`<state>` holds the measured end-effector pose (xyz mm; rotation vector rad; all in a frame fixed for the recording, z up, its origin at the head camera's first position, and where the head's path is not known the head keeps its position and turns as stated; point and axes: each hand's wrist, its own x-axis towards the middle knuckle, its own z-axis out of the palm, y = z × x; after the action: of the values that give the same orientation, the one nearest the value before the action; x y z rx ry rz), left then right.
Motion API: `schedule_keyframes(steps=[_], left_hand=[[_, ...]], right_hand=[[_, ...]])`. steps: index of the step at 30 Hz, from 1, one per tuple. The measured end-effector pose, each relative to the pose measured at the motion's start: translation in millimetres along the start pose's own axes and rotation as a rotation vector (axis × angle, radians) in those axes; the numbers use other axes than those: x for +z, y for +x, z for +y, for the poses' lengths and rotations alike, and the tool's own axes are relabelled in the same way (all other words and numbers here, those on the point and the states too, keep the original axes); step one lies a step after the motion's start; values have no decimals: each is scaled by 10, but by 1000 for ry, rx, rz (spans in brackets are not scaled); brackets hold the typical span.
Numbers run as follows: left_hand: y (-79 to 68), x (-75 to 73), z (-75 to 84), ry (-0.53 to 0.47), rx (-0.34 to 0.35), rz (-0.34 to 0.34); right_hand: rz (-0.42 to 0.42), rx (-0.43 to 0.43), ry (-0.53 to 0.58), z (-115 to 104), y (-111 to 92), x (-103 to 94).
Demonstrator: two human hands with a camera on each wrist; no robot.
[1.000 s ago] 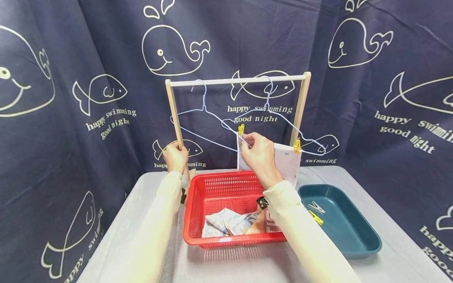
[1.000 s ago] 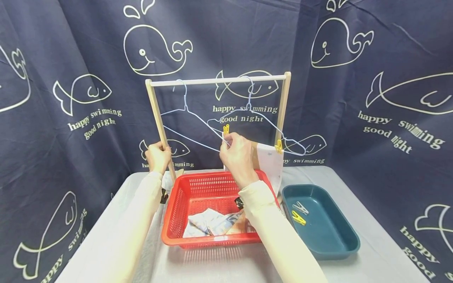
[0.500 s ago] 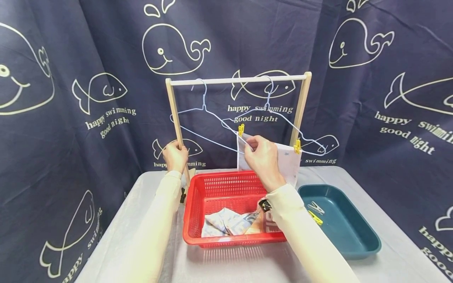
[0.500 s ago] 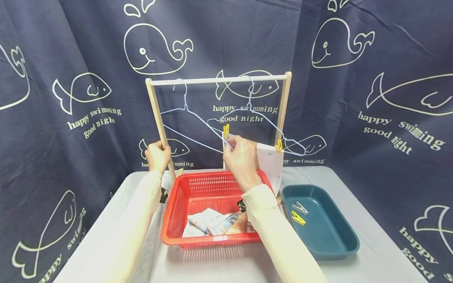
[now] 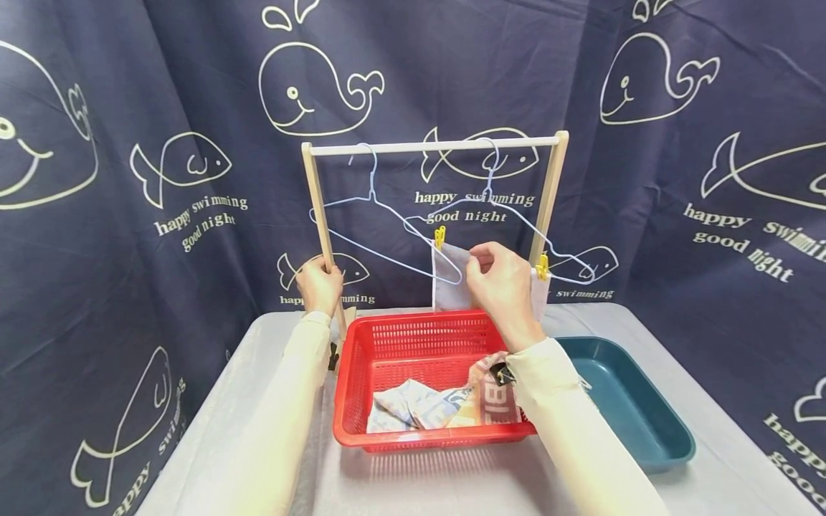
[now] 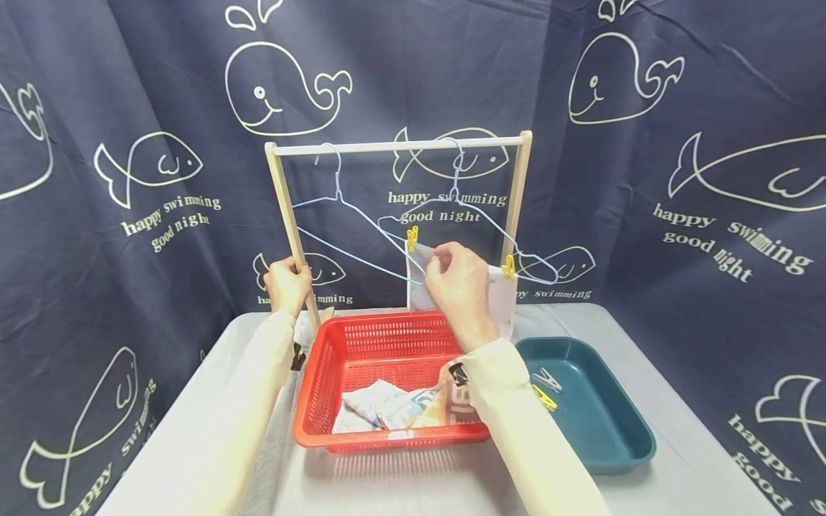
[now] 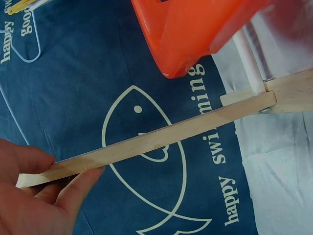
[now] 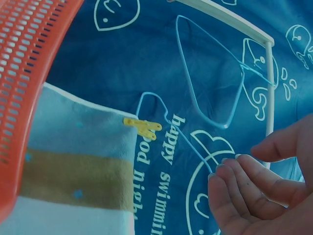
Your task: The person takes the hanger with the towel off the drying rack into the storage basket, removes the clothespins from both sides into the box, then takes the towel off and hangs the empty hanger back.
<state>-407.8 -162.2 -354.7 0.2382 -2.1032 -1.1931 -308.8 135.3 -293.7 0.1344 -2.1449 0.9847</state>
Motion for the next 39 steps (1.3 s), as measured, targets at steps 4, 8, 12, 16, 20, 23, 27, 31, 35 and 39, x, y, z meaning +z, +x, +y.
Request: schedule_keyframes(steps=[4,8,12,16,20,23,27,31,35,39], left_hand=[[-1,-6,-1,-2,-1,4],[1,-1,-6,-3,8,5],[3,1,-5,0,11,4],[1,-3,-1,6,4,-2],[-3,-7,3,0,0,-6],[-7,-13,7,-8,-6,-9],[-9,-15,1,-9,-21,-14],[-8,-7,-9,-3,-16,-18],[-7,-6,-5,-2,-4,-16],[-4,-11,5,-6,-2,-11]], right_hand=[[24,-31,-3,30,46,-107],[53,-54,-33,83,107,-245],[66,-59,-67,142,177,-396],[65,-76,-105,226,287,-530],[58,-76,-138,332,395,-633],[47,-68,-151,420,449,-686],[37,-45,-170,556,479,-727],[23,-6,-202,686,489,-748],[-8,26,-216,779,493,-756],[-31,23,-226,854,502,-741]])
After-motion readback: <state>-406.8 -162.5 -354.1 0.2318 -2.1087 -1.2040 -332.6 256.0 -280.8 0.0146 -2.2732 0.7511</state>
